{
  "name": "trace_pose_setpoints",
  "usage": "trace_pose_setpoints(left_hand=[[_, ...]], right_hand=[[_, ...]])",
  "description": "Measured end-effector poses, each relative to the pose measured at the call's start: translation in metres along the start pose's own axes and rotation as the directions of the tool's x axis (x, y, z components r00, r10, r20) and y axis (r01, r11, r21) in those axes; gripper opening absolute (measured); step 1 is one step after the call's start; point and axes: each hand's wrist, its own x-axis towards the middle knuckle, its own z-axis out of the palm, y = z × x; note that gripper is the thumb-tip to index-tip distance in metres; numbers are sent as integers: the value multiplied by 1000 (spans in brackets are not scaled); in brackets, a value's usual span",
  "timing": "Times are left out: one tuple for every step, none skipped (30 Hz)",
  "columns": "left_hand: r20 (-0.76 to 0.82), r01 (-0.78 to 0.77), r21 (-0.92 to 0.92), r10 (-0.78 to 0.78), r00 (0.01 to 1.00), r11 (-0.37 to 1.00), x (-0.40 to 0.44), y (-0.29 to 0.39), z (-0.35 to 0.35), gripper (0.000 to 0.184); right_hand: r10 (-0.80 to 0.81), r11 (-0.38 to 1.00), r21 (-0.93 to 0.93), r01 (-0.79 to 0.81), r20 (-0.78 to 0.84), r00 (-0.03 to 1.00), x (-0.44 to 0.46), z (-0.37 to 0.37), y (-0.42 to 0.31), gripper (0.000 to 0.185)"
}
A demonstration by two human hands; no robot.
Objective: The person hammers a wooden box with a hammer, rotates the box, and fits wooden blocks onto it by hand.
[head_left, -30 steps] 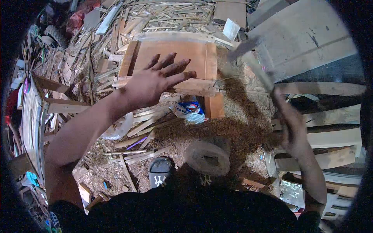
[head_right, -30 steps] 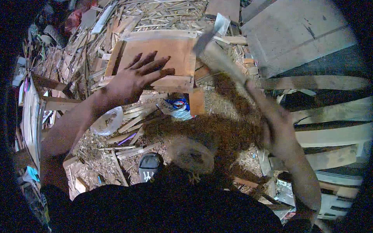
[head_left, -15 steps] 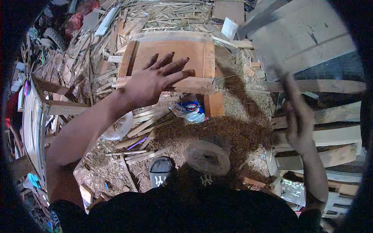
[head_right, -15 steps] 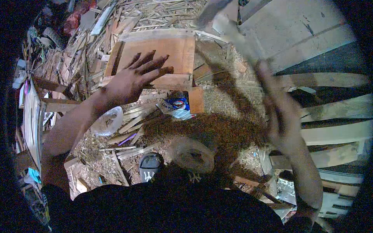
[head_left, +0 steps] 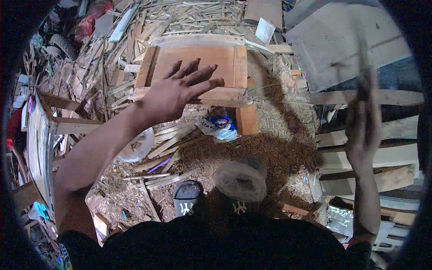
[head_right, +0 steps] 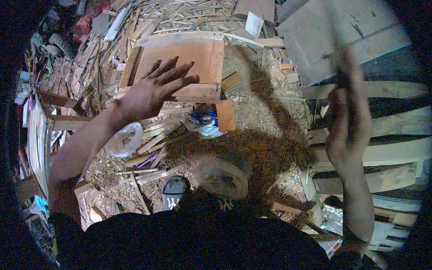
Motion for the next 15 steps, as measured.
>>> trace_pose_setpoints(left_hand=[[-6,-3,-17,3,1000,1000,0,0,0,85],[-13,-6,-35,6,1000,999,0,-1,1,83],[-15,-7,-38,6,1000,999,0,0,2,83],[-24,-10,-37,9,1000,999,0,1,2,82],[-34,-14,-29,13,999,999,0,0,1,81],[-36,-16,-20,15,999,1000,0,-1,-3,81],[10,-15,3,15,1000,1000,-1,0,-9,80],[58,-5,17,4,998,1000,-4,0,-10,79],[40,-25,54,23,999,998,-6,-3,-3,76],[43,-22,42,20,999,999,-7,-2,-1,76],[43,-11,58,9,999,998,-4,-1,-1,76],[44,-2,77,-2,999,997,-2,-1,-2,76],[46,-4,75,0,999,997,-1,0,-1,76],[22,-1,35,1,1000,999,-1,0,0,80],[-3,0,-4,0,1000,1000,0,0,0,84]], right_hand=[[131,964,248,-96,-131,983,-4,7,-2,55],[286,860,489,-147,-222,932,-11,14,-6,58],[450,698,700,-150,-265,853,-17,20,-8,60],[111,934,331,-131,80,991,-27,23,-13,68],[-84,993,-28,115,516,852,-34,25,-17,76],[-85,993,-30,116,509,857,-36,24,-18,76],[12,999,31,-34,531,847,-39,24,-18,89],[97,980,91,-179,568,817,-39,25,-16,103],[151,969,75,-234,571,807,-36,15,-10,93],[103,984,82,-157,456,884,-30,9,-4,91],[25,996,68,-49,323,946,-22,6,-2,89],[53,996,64,-68,209,976,-15,1,-5,87],[193,971,125,-205,104,976,-8,-4,-12,85],[287,936,198,-292,51,956,-7,-5,-16,83],[273,939,201,-280,58,960,-11,1,-14,81]])
